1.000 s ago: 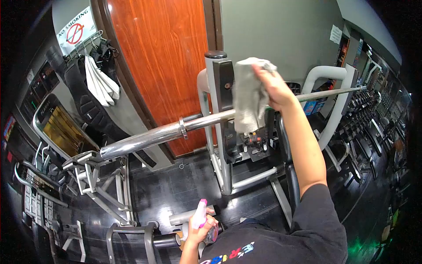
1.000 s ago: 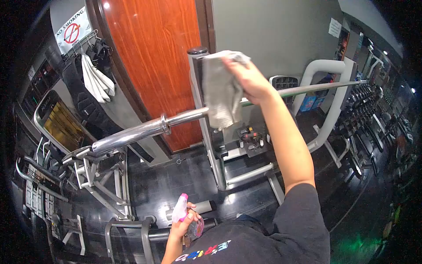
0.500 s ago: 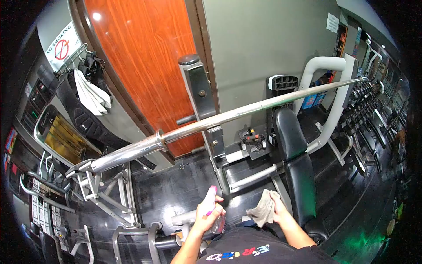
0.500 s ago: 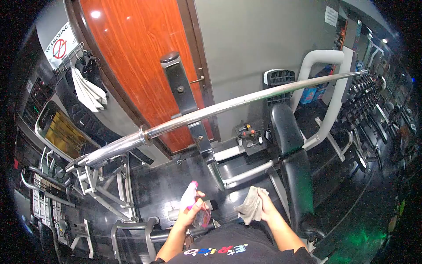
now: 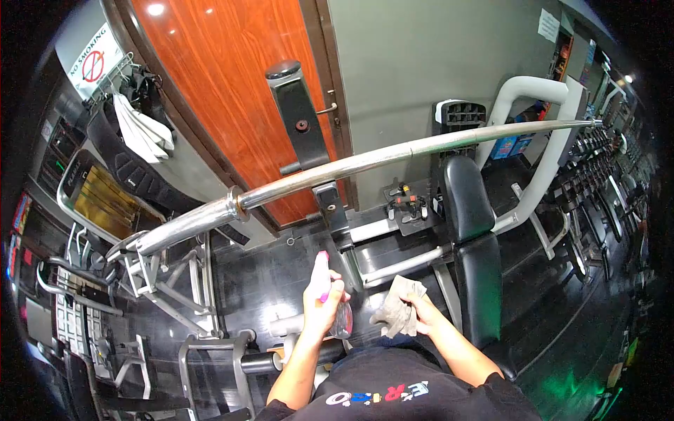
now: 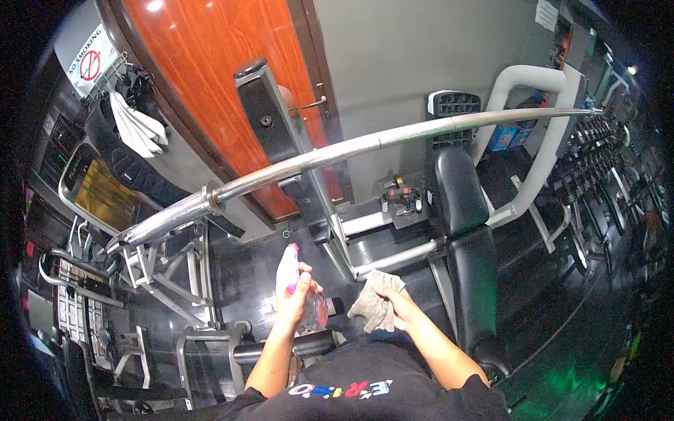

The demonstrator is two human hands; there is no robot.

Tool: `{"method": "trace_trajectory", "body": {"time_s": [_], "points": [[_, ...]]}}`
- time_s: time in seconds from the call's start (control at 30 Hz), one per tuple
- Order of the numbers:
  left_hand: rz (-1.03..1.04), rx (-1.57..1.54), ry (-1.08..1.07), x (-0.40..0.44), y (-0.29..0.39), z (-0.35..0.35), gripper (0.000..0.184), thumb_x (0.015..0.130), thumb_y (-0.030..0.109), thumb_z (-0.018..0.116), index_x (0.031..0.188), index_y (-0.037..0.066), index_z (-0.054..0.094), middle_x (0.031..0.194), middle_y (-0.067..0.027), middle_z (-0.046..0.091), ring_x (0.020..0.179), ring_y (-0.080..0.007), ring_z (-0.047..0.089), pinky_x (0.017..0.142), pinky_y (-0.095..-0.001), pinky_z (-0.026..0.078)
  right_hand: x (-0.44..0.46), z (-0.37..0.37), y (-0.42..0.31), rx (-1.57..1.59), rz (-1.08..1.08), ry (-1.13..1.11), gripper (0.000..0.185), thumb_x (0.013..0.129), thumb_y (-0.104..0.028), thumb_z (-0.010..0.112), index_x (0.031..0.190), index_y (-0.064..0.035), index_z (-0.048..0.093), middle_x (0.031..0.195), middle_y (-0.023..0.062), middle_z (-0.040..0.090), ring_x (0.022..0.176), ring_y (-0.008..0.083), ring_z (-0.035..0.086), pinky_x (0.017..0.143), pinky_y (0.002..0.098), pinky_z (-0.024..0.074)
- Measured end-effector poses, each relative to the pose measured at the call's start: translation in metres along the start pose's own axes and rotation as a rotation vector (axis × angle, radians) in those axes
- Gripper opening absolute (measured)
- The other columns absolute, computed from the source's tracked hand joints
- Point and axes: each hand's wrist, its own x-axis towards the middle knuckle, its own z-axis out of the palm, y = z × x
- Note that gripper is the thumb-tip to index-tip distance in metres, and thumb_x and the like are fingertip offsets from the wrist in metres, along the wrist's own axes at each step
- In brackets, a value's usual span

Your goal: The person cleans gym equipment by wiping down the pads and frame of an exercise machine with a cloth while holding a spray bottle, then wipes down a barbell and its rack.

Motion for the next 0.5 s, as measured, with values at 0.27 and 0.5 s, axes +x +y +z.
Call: {"method": "trace_trajectory", "body": {"time_s": [0.27, 0.5], "points": [[0.022, 0.116, -0.004, -0.027, -0.026, -0.011, 0.047, 0.094, 0.014, 0.062, 0.136, -0.001, 0.047, 0.077, 0.0001, 0.059, 0.067, -0.0085, 0.06, 0.066, -0.0251, 0.052, 0.013, 0.009, -0.004, -0.036, 0.047, 0.082, 0.033, 0.094, -0.019, 0.062, 0.125, -0.0098, 0.053, 0.117, 0.0067, 0.063, 0.109, 0.0204, 0.062, 0.095, 0.0388, 0.052], [-0.014, 0.199, 0.015, -0.044, -0.02, -0.02, 0.034, 0.093, 0.023, 0.065, 0.114, 0.0, 0.051, 0.077, -0.0015, 0.057, 0.072, -0.0125, 0.063, 0.07, -0.0294, 0.052, 0.064, 0.075, -0.062, -0.32, -0.464, 0.077, 0.041, 0.088, -0.008, 0.065, 0.127, -0.0072, 0.053, 0.115, 0.0045, 0.062, 0.106, 0.0173, 0.06, 0.092, 0.0334, 0.05]]}}
